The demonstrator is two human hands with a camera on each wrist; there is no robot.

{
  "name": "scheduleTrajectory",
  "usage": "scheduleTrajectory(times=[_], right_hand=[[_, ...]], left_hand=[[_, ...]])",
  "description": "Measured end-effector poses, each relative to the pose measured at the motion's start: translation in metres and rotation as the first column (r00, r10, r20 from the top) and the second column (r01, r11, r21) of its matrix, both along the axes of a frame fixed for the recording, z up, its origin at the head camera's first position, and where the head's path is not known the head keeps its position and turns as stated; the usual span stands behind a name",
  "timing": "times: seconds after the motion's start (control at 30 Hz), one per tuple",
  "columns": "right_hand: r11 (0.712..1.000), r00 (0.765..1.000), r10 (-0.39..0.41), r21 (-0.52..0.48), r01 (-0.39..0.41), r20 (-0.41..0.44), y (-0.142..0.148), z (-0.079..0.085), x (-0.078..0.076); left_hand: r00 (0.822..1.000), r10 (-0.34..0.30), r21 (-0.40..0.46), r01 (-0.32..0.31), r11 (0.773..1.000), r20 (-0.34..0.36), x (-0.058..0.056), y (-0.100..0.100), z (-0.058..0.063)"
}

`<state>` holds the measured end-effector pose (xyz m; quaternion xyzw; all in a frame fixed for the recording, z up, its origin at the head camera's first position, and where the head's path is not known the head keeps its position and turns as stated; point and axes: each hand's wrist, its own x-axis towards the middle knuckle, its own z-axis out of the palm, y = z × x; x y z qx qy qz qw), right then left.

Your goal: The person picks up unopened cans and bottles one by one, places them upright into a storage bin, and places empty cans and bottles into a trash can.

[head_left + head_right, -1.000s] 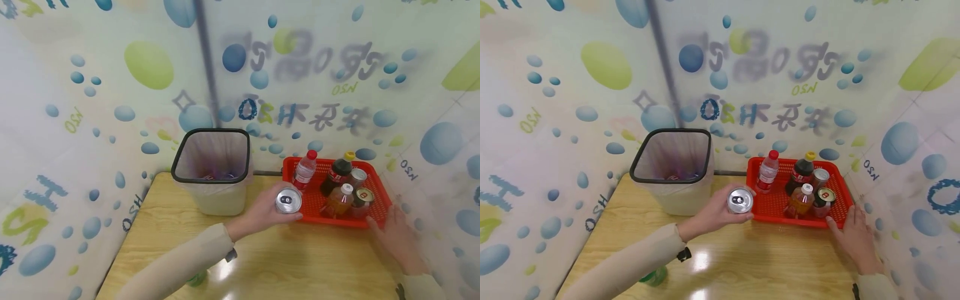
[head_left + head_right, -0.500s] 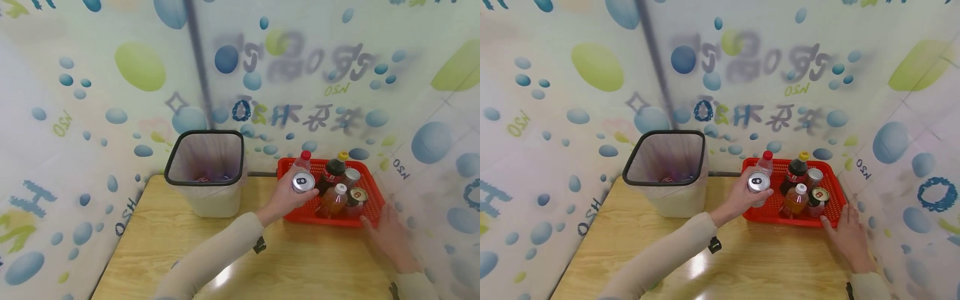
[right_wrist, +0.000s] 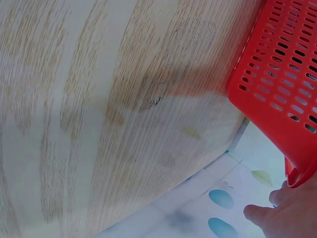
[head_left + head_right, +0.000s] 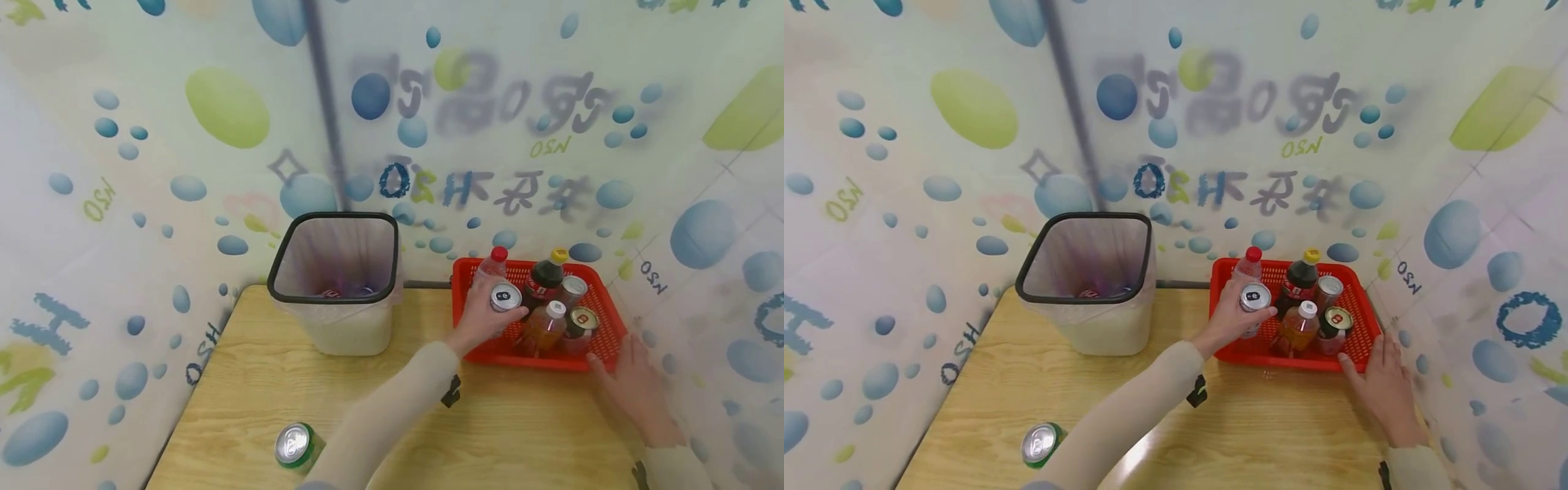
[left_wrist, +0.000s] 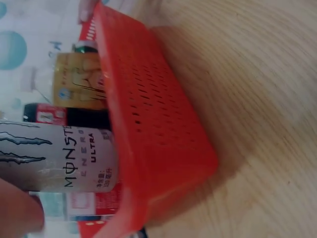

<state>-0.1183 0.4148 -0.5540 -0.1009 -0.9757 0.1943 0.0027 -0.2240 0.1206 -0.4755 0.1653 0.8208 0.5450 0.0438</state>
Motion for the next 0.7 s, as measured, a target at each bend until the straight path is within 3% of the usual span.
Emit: scheduleTrajectory(times=[0.13,0.27,0.7], right_hand=[[1.0,1.0,0.004,0.0,-0.004,-0.005,0.001,-0.003,-0.001],[1.0,1.0,0.008,0.013,-0.008,-0.025,0.001,-0.003,-0.001],[1.0,0.999,0.002,0.012,-0.001,-0.032,-0.001,-0.005,0.001]], left_hand=[[0.997,0.06,-0.076,-0.056,0.996,0.056,-0.003,0.006,-0.01],[0.993,0.08,-0.065,-0.074,0.995,0.091,-0.005,0.009,-0.018],[0.994,0.106,-0.055,-0.106,0.993,-0.006,-0.004,0.023,-0.039]])
